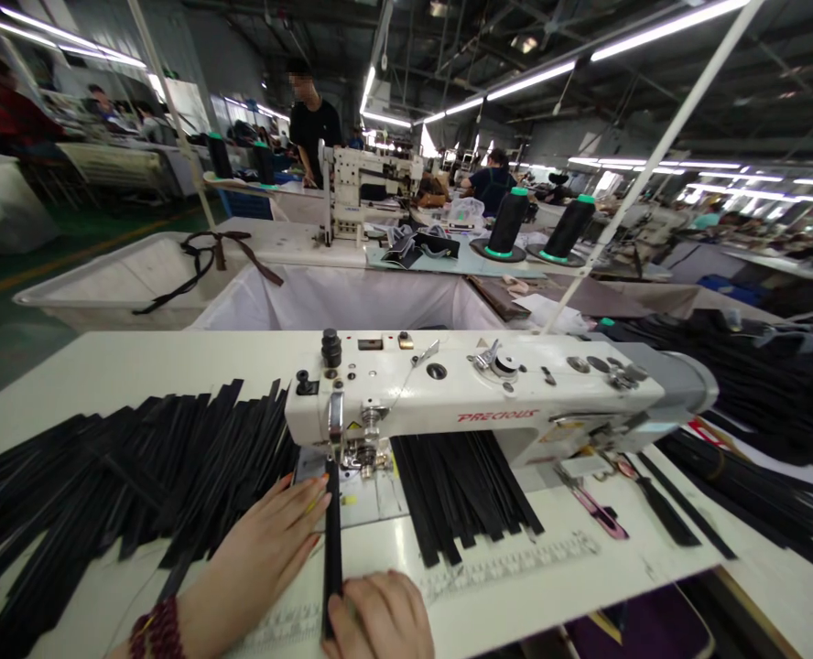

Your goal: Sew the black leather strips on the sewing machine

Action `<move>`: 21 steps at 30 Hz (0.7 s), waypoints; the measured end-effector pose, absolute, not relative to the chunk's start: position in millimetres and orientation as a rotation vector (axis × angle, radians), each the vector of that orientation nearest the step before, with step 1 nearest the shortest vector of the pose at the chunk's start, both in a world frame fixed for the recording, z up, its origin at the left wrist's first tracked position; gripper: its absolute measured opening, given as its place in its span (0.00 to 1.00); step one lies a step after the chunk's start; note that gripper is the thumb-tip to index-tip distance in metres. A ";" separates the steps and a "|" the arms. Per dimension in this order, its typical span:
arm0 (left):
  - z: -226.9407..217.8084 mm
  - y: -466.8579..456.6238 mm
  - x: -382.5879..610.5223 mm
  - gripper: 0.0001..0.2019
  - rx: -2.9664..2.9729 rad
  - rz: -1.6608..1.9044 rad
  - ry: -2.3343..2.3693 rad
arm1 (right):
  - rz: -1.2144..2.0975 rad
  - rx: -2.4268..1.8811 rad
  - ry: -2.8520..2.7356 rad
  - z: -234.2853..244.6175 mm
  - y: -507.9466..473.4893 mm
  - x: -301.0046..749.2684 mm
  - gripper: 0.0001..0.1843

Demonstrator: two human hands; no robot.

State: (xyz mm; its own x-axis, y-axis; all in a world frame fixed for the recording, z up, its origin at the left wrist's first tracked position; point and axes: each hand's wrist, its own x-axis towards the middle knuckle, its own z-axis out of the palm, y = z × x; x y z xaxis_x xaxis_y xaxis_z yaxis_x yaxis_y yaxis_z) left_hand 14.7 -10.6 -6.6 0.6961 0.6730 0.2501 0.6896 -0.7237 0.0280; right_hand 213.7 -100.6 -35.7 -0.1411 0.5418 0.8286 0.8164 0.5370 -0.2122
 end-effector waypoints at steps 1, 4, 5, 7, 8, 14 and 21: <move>-6.8 -9.2 15.1 0.19 -2.828 -0.364 -1.153 | -0.385 -1.102 -1.788 -35.6 -94.9 211.3 0.13; -5.1 -4.1 16.7 0.18 -2.823 -0.333 -1.181 | -0.390 -1.059 -1.849 -33.5 -83.2 207.7 0.16; -3.8 -2.2 17.3 0.18 -2.828 -0.325 -1.187 | -0.389 -1.050 -1.880 -32.4 -81.1 207.7 0.17; -0.9 1.6 18.3 0.19 -2.846 -0.314 -1.185 | -0.385 -1.053 -1.898 -30.0 -78.8 208.3 0.16; 0.4 3.4 18.6 0.19 -2.855 -0.314 -1.181 | -0.378 -1.064 -1.888 -29.1 -78.4 208.2 0.16; 4.0 8.7 17.6 0.19 -2.891 -0.328 -1.150 | -0.284 -1.134 -1.814 -27.0 -79.3 202.9 0.15; 1.3 10.4 17.4 0.19 -2.874 -0.342 -1.134 | -0.265 -1.147 -1.825 -23.6 -79.4 202.9 0.15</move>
State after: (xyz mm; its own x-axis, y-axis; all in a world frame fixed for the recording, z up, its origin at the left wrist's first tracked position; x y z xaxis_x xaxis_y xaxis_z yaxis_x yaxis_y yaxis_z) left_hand 17.4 10.4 1.3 0.7096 0.6709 0.2154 0.6782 -0.7332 0.0495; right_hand 202.9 -79.4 -23.6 -0.1287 0.5944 0.7938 0.7955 0.5398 -0.2753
